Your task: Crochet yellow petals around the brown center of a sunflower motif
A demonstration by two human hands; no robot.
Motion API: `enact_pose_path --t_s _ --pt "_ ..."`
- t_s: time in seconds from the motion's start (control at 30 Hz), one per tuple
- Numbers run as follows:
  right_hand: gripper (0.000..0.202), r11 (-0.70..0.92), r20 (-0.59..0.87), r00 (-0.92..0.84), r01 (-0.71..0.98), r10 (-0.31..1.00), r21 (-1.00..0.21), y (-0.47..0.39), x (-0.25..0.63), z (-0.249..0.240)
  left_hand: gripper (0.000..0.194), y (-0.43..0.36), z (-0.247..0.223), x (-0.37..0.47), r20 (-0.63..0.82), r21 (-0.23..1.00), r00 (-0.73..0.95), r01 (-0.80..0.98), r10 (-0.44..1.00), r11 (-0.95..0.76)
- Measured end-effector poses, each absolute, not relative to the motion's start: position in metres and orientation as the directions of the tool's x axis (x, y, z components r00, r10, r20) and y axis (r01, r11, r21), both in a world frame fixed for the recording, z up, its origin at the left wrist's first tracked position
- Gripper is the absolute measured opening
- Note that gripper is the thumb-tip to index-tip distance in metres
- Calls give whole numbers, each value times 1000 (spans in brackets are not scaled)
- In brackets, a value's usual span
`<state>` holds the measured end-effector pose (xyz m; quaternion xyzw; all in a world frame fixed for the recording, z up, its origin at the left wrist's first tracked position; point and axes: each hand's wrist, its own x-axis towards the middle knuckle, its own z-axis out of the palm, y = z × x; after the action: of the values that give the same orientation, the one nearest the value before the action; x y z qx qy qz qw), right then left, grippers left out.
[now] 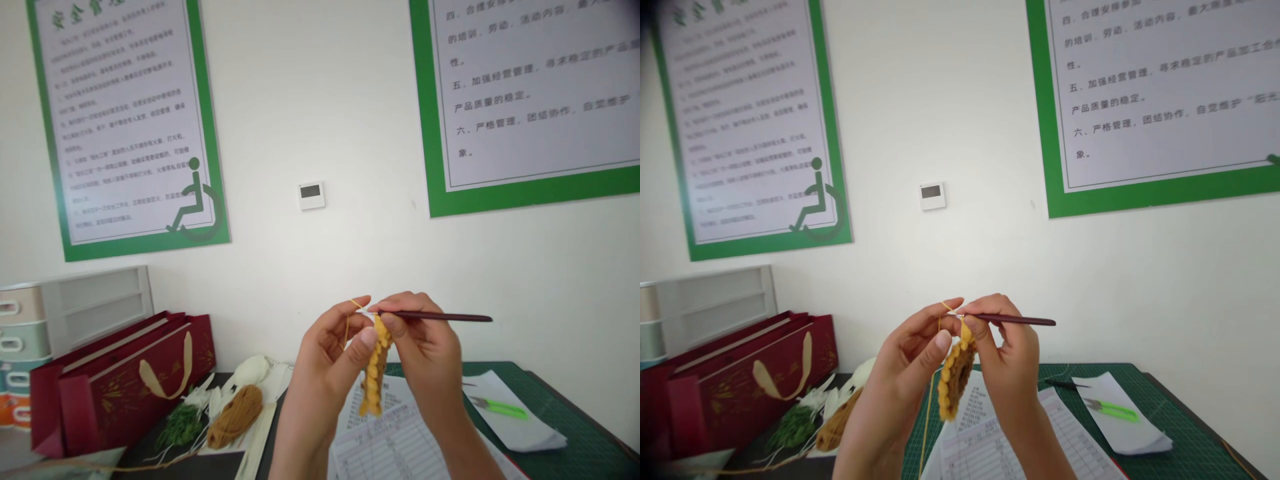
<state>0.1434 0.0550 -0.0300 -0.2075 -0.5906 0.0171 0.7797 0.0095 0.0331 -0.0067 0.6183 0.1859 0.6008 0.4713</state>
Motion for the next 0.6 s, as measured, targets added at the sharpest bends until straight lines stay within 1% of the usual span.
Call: enact_pose_path --t_s 0.07,0.13,0.2,0.3,0.33,0.5,0.6 --pt "10 900 909 344 277 233 -336 59 148 -32 60 41 -3 15 550 826 248 -300 797 -477" --pt "11 889 905 378 324 192 -324 62 153 -33 70 49 0 22 535 841 269 -259 801 -474" --pt "11 883 898 408 345 165 -319 65 157 -34 66 55 4 29 522 850 271 -240 809 -468" --pt "9 886 874 457 321 164 -334 66 157 -35 49 57 3 35 525 845 216 -245 823 -475" --pt "8 889 865 470 302 174 -343 65 155 -35 47 56 1 36 531 838 182 -257 828 -481" --pt "3 905 825 480 134 297 -404 59 143 -33 43 46 -12 41 564 782 3 -325 826 -533" --pt "4 902 797 485 34 361 -430 58 137 -31 44 44 -16 42 588 750 -54 -335 807 -570"
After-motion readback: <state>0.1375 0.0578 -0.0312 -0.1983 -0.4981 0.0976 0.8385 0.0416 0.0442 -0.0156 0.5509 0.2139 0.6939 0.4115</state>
